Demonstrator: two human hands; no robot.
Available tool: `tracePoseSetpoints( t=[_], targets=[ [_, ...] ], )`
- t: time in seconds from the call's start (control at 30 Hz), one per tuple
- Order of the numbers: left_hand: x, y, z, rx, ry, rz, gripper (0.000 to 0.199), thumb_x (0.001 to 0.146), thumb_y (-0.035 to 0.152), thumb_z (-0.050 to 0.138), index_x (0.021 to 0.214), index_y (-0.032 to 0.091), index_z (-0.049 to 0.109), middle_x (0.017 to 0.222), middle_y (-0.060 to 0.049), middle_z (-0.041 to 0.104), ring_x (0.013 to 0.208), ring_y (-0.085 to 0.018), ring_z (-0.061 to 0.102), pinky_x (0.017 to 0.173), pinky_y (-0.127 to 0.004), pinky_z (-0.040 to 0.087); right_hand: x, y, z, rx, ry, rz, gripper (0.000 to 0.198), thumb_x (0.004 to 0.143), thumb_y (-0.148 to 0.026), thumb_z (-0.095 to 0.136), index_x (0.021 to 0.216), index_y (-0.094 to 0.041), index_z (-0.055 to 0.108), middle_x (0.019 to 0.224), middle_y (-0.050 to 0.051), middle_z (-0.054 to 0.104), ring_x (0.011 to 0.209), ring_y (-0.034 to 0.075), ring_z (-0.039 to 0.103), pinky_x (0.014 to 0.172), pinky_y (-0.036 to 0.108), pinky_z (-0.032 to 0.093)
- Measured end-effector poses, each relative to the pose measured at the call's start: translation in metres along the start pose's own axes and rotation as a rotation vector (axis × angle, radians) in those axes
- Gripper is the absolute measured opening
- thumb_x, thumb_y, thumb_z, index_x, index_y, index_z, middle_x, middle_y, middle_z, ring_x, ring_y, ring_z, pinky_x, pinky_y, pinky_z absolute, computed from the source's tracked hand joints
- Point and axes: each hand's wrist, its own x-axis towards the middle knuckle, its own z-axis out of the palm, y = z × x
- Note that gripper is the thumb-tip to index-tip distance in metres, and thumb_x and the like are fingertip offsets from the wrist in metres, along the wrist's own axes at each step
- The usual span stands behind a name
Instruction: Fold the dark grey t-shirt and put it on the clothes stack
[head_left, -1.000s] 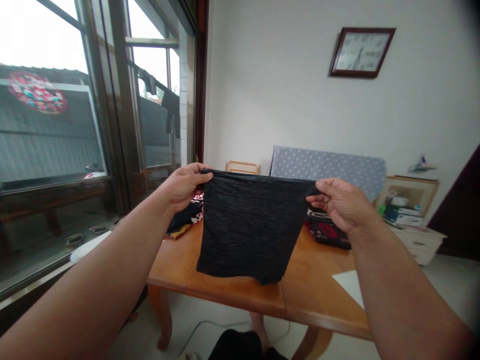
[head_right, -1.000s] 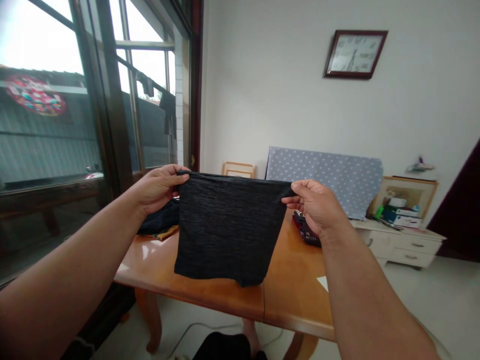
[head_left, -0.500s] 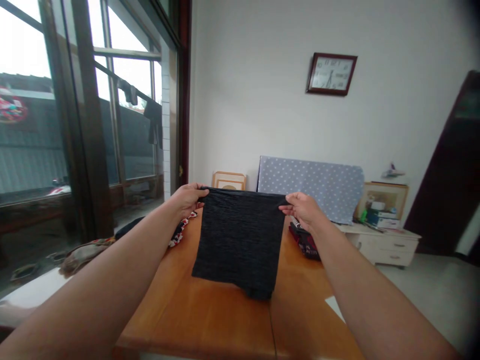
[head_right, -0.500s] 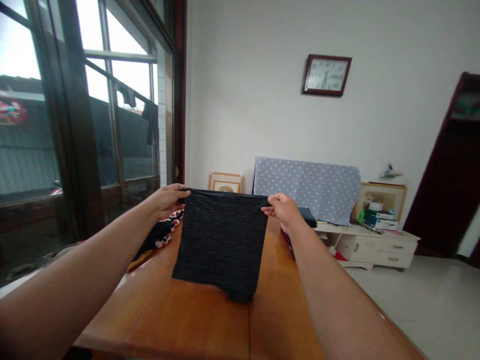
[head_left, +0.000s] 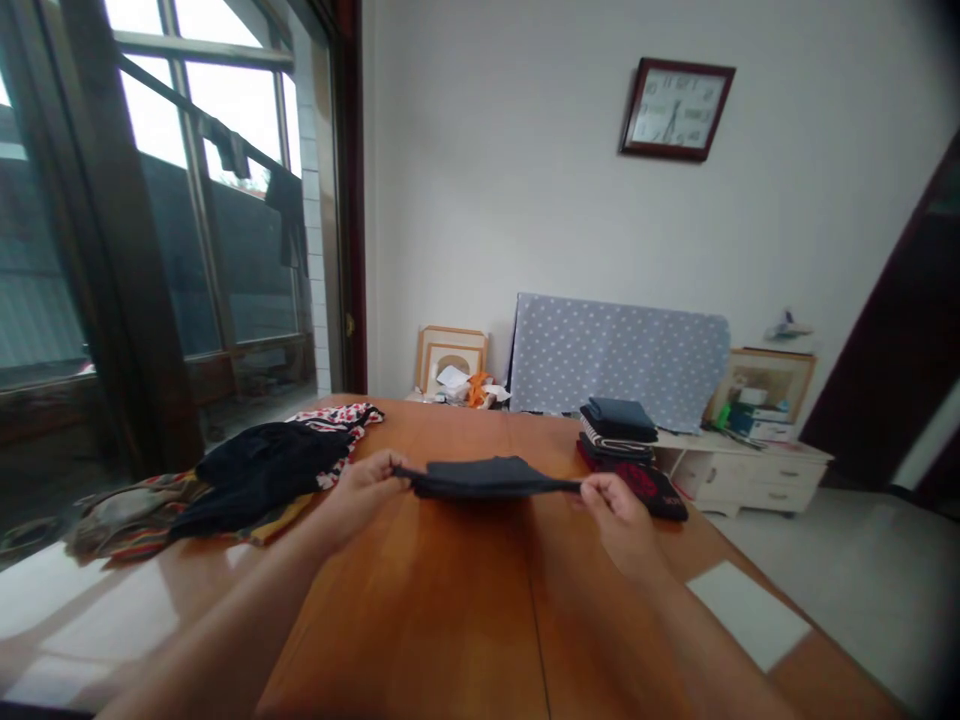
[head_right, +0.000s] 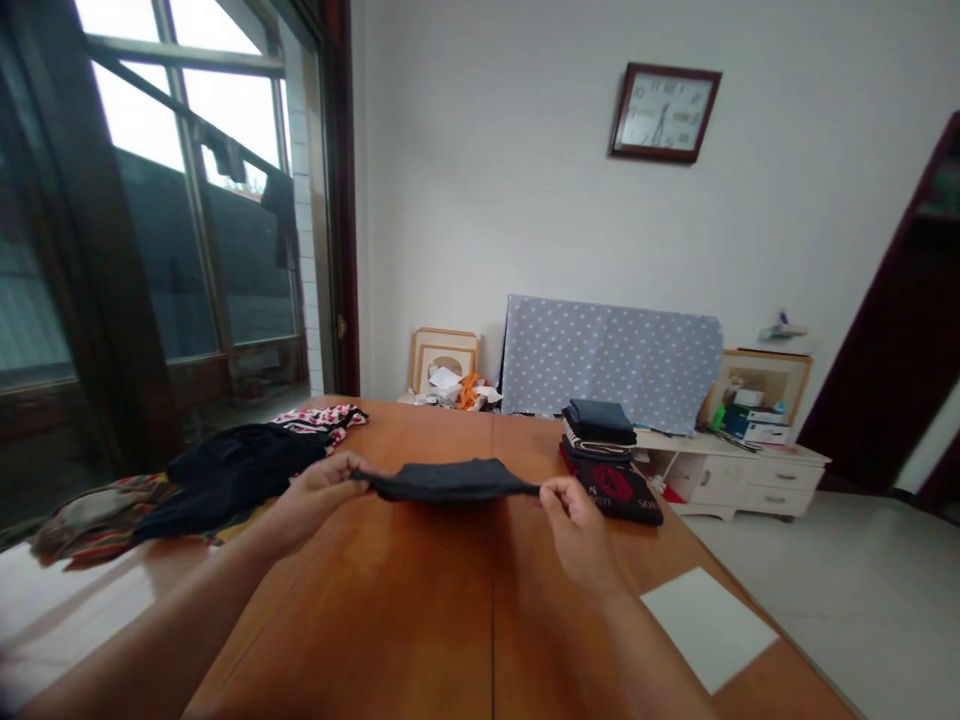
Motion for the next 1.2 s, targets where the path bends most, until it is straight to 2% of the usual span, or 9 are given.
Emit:
tracePoseSetpoints(
  t=[0.1,0.17,0.3,0.5,0.67,0.9,1.1,1.2],
  targets=[
    [-0.057,-0.039,0.008,0.061,-0.101,-0.106,0.015,0.083,0.03,0.065,0.092,0.018,0.066,0.101,-0.007,0.072,0.098,-0.022,0.065,0.091,-0.036,0.048,-0.066,0.027,-0.009,-0.124,-0.165,0.091,0.037,0.093,-0.054,0.05,0.104,-0.021,0.061,0.1,0.007,0.069,0.096,0.022,0.065,0.092,0.036,0.049],
    [-0.085,-0.055,0.009,0.106,-0.155,-0.128,0.014,0.084,0.029,0.063,0.094,0.019,0.066,0.103,-0.007,0.072,0.103,-0.024,0.065,0.097,-0.039,0.046,-0.099,0.033,-0.015,-0.19,-0.249,0.146,0.038,0.094,-0.055,0.048,0.103,-0.021,0.062,0.1,0.007,0.07,0.097,0.023,0.065,0.092,0.036,0.049],
    [-0.116,-0.06,0.009,0.185,-0.211,-0.107,0.013,0.086,0.023,0.055,0.096,0.023,0.063,0.111,-0.005,0.071,0.115,-0.023,0.062,0.107,-0.041,0.04,-0.136,0.029,-0.023,-0.266,-0.307,0.182,0.036,0.094,-0.054,0.047,0.103,-0.023,0.064,0.119,0.009,0.068,0.116,0.025,0.059,0.103,0.039,0.043],
    [-0.133,-0.045,0.016,0.304,-0.21,-0.067,0.021,0.076,0.012,0.048,0.09,0.022,0.059,0.111,-0.004,0.071,0.115,-0.021,0.062,0.104,-0.038,0.044,-0.157,0.021,-0.029,-0.315,-0.376,0.143,0.033,0.095,-0.051,0.047,0.097,-0.024,0.065,0.127,0.009,0.065,0.121,0.024,0.058,0.107,0.04,0.041],
    [-0.149,-0.046,0.018,0.381,-0.196,-0.027,0.024,0.073,0.011,0.046,0.089,0.023,0.061,0.106,-0.003,0.072,0.112,-0.021,0.064,0.103,-0.035,0.045,-0.166,0.021,-0.032,-0.383,-0.353,0.064,0.032,0.093,-0.05,0.05,0.09,-0.023,0.067,0.126,0.011,0.066,0.123,0.026,0.056,0.107,0.042,0.04],
    [-0.167,-0.044,0.028,0.383,-0.088,-0.013,0.01,0.079,0.029,0.059,0.085,0.023,0.065,0.101,-0.005,0.073,0.116,-0.027,0.062,0.104,-0.037,0.043,-0.171,0.018,-0.022,-0.448,-0.3,-0.008,0.034,0.088,-0.051,0.052,0.081,-0.022,0.068,0.116,0.011,0.07,0.118,0.028,0.059,0.103,0.043,0.042],
    [-0.175,-0.036,0.03,0.445,-0.098,0.027,0.018,0.081,0.039,0.06,0.084,0.024,0.069,0.102,-0.005,0.073,0.124,-0.03,0.058,0.107,-0.037,0.039,-0.182,0.014,-0.01,-0.502,-0.187,-0.062,0.038,0.089,-0.053,0.049,0.082,-0.022,0.068,0.112,0.012,0.071,0.115,0.027,0.06,0.102,0.04,0.042],
    [-0.177,-0.034,0.032,0.449,-0.084,0.03,0.022,0.078,0.042,0.063,0.084,0.023,0.07,0.096,-0.005,0.073,0.117,-0.032,0.06,0.105,-0.038,0.041,-0.189,0.015,-0.007,-0.501,-0.099,-0.075,0.039,0.089,-0.055,0.048,0.083,-0.022,0.066,0.108,0.012,0.071,0.111,0.028,0.062,0.099,0.039,0.044]
  ],
)
